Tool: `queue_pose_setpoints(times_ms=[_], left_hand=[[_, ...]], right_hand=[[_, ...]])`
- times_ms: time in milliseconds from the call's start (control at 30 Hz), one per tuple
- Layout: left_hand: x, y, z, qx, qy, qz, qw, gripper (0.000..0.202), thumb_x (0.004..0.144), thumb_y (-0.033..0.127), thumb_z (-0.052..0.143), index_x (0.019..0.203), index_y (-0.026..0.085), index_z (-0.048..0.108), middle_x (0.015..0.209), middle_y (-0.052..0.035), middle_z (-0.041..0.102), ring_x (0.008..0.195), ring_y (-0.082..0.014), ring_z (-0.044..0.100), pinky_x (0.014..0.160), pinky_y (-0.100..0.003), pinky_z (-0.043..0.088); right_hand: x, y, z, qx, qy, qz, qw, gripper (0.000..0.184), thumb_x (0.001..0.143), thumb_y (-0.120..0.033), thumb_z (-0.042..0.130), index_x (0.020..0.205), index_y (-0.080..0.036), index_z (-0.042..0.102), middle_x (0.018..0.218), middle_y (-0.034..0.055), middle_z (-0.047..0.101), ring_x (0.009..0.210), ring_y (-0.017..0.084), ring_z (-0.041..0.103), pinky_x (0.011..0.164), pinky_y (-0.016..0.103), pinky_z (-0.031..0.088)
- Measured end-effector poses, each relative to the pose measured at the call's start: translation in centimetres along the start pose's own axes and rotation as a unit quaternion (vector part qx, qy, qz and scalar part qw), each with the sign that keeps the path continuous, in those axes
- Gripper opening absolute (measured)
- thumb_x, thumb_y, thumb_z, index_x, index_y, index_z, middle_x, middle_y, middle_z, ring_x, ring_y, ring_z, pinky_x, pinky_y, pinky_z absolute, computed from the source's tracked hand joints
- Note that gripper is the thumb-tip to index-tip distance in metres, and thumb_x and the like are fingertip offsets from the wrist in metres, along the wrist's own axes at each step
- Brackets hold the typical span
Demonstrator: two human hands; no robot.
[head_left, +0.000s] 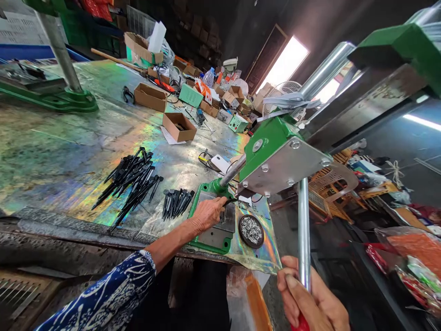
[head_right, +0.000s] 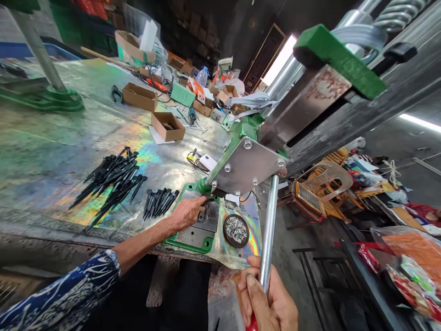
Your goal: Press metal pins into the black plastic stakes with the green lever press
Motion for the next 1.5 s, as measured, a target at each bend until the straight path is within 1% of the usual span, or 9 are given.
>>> queue_pose_setpoints(times_ms=[233,467,600,700,800,1033,1200,1400,1500], left_hand=[[0.0,0.1,-0.1,-0.016,0.007,0.007,1.0,0.02,0.089,0.025,0.041,0.106,0.024,0.051,0.105,-0.0052,0.064,0.091,-0.0218,0.063,0.069,-0.028,0.045],[0.0,0.1,-0.1,-0.027,-0.003,-0.006,1.0,0.02,0.088,0.025,0.041,0.107,0.024,0.051,0.104,-0.0045,0.063,0.087,-0.0208,0.063,0.066,-0.027,0.044],[-0.1,0.1,0.2,-0.029,0.003,-0.004,1.0,0.021,0.087,0.021,0.042,0.106,0.024,0.051,0.101,-0.0047,0.063,0.084,-0.0216,0.063,0.064,-0.027,0.043],[0.1,0.6,0.1,-0.032,0.014,0.003,0.999,0.019,0.089,0.022,0.039,0.103,0.022,0.053,0.096,-0.0052,0.062,0.082,-0.0219,0.063,0.063,-0.028,0.042],[0.2,1.2,-0.3,-0.031,0.02,0.01,0.999,0.019,0.091,0.024,0.038,0.103,0.022,0.052,0.097,-0.0048,0.062,0.085,-0.0208,0.062,0.065,-0.027,0.041],[0.0,0.1,0.2,-0.002,0.004,0.001,1.0,0.017,0.09,0.023,0.038,0.101,0.021,0.051,0.1,-0.0051,0.064,0.089,-0.0201,0.063,0.064,-0.026,0.041],[-0.3,0.4,-0.1,0.0,0.031,-0.003,1.0,0.019,0.089,0.021,0.04,0.104,0.022,0.052,0.104,-0.0061,0.064,0.09,-0.0214,0.064,0.065,-0.027,0.043],[-0.4,0.4,0.0,0.002,0.028,-0.018,0.999,0.021,0.087,0.019,0.039,0.103,0.022,0.053,0.103,-0.006,0.065,0.088,-0.0218,0.064,0.065,-0.027,0.042],[-0.4,0.4,0.1,0.004,0.021,-0.016,1.0,0.022,0.087,0.017,0.039,0.103,0.021,0.053,0.102,-0.0063,0.065,0.086,-0.0221,0.064,0.063,-0.027,0.042]], right_hand=[[1.7,1.8,1.7,-0.015,0.047,-0.047,0.998,0.041,0.075,-0.047,0.069,0.101,-0.018,0.055,0.067,-0.0003,0.057,0.047,0.011,0.045,0.042,0.022,0.038],[2.2,2.0,3.1,0.006,0.093,-0.083,0.992,0.034,0.077,-0.042,0.068,0.096,-0.019,0.053,0.066,-0.0012,0.056,0.043,0.009,0.04,0.039,0.021,0.033],[2.2,2.3,2.8,0.006,0.106,-0.072,0.992,0.035,0.075,-0.041,0.07,0.096,-0.019,0.053,0.065,-0.001,0.057,0.041,0.009,0.039,0.037,0.022,0.033],[2.7,2.7,2.0,-0.018,0.124,-0.057,0.99,0.036,0.076,-0.041,0.07,0.098,-0.019,0.053,0.067,-0.0004,0.058,0.041,0.01,0.044,0.039,0.023,0.038],[3.3,3.0,1.5,-0.046,0.148,-0.083,0.984,0.035,0.078,-0.041,0.068,0.101,-0.019,0.052,0.072,0.0001,0.059,0.046,0.011,0.049,0.043,0.023,0.042],[4.4,4.4,3.0,-0.026,0.1,-0.11,0.988,0.031,0.082,-0.043,0.061,0.097,-0.018,0.049,0.068,-0.002,0.056,0.043,0.01,0.044,0.041,0.024,0.04],[4.4,4.0,3.0,-0.006,0.089,-0.134,0.987,0.03,0.079,-0.041,0.061,0.094,-0.019,0.048,0.066,-0.0024,0.054,0.044,0.011,0.044,0.039,0.024,0.038],[4.4,3.8,3.1,-0.001,0.074,-0.137,0.988,0.033,0.076,-0.044,0.065,0.09,-0.019,0.05,0.063,-0.0024,0.055,0.042,0.011,0.044,0.039,0.024,0.038],[4.2,4.1,2.8,0.003,0.087,-0.127,0.988,0.035,0.076,-0.046,0.066,0.092,-0.018,0.051,0.063,-0.0017,0.057,0.041,0.01,0.044,0.037,0.023,0.038]])
Point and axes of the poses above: each hand's wrist, its own x-axis towards the middle knuckle, its own z-axis out of the palm, y = z × x, the point moved 5 cm from there along x, towards the middle knuckle
